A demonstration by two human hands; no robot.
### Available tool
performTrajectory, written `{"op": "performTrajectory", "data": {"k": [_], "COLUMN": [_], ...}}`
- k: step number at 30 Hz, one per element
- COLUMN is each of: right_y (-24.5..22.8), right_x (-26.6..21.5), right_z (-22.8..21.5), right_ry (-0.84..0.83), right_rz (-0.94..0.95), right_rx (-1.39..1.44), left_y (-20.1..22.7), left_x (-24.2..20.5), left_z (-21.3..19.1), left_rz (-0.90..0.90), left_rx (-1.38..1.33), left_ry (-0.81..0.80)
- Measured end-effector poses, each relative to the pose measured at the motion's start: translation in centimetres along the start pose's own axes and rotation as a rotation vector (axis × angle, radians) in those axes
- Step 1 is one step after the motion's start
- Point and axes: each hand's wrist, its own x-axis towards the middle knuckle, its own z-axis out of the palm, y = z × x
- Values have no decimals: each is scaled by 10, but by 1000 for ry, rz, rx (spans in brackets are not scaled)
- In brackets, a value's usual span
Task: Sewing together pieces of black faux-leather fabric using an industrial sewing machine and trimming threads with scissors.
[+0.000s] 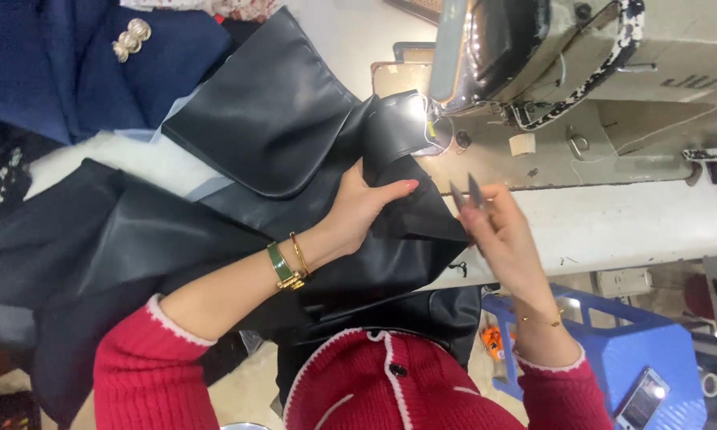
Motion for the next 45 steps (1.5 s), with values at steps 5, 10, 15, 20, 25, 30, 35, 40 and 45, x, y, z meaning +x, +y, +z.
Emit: {"op": "performTrajectory", "data": {"k": [5,10,15,20,25,30,35,40,45], "right_y": [-12,-19,-44,-66,-90,-75,-59,-50,-57], "right_x": [-3,5,1,25,55,71,76,78,76], "right_z": [12,9,-10,-27,-23,-22,-21,-21,-18], "right_ry": [58,87,-74,-328,-503,-607,-643,-640,-612], "right_rz": [-82,-161,-94,-92,-17,68,73,70,46], "right_rx": [-93,-265,-480,-776,-831,-719,-645,-586,-445], "left_y": [1,23,27,34,32,34,33,33,34], "left_x": [-1,-10,-12,-17,-16,-17,-18,-18,-18], "left_z": [-3,7,8,12,10,11,12,12,12], "left_rz": [-21,-82,-97,-88,-76,-82,-68,-64,-64], "left_rx": [45,3,24,49,72,83,94,104,126], "left_ry": [5,-22,-48,-62,-70,-81,-82,-88,-78]}}
